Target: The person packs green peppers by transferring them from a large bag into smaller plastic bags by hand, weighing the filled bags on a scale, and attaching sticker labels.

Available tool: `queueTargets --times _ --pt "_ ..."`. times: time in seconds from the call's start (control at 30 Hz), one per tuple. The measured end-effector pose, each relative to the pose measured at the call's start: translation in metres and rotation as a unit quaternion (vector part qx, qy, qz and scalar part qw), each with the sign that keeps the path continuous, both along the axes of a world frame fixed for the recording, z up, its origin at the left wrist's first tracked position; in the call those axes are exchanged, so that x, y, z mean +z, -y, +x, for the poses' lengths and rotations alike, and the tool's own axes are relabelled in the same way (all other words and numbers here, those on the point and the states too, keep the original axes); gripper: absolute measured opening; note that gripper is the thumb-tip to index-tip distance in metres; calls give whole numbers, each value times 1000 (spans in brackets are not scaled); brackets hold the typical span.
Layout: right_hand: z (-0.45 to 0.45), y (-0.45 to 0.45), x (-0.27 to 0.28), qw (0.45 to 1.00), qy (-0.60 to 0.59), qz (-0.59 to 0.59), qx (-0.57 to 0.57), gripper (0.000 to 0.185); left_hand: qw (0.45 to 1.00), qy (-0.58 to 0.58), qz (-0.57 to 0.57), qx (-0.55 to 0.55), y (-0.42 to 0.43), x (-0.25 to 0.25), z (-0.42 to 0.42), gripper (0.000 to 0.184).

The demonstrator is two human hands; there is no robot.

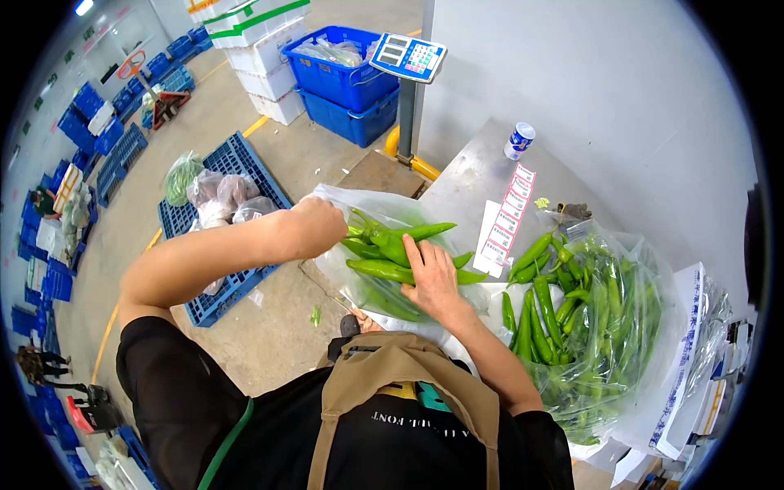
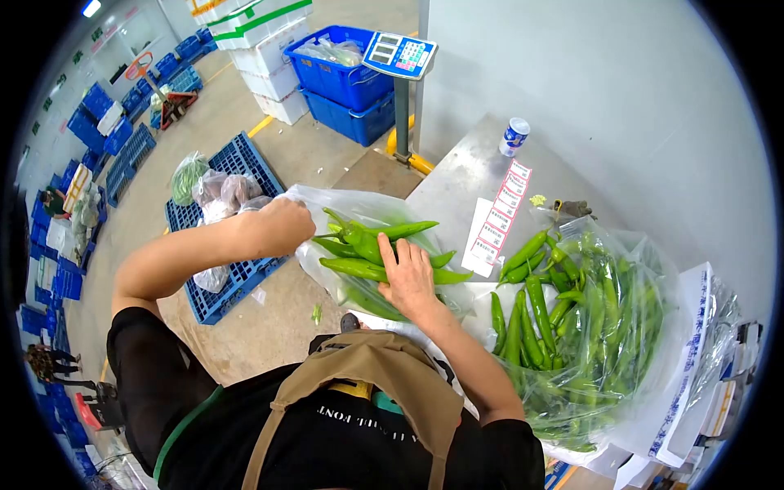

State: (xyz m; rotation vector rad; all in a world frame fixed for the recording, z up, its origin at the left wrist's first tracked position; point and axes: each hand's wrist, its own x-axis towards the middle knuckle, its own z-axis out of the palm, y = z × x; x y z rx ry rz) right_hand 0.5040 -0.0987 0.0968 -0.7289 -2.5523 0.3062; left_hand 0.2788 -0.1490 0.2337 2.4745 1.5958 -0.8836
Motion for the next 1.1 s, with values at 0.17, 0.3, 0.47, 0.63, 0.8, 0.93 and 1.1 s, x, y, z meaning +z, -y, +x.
queueTargets --times 0.17,0.3,0.47,0.63,0.8,0.93,1.1 --pt "13 -5 13 997 63 -23 -49 87 979 55 61 -188 23 40 15 9" --pt "37 -22 0 983 146 -86 -77 85 953 150 94 -245 42 61 24 11" --pt "16 28 31 989 146 -9 -19 84 951 191 161 -183 34 56 15 27" --pt "-46 34 38 958 207 -161 114 66 883 315 171 -303 32 45 34 33" --pt "-106 -4 -26 967 147 -141 152 53 839 439 192 -257 40 45 40 30" --pt "-86 18 28 973 -200 60 99 26 827 490 250 -119 40 34 8 33" --pt "32 30 -1 993 -114 20 19 29 781 518 345 53 61 12 -7 35"
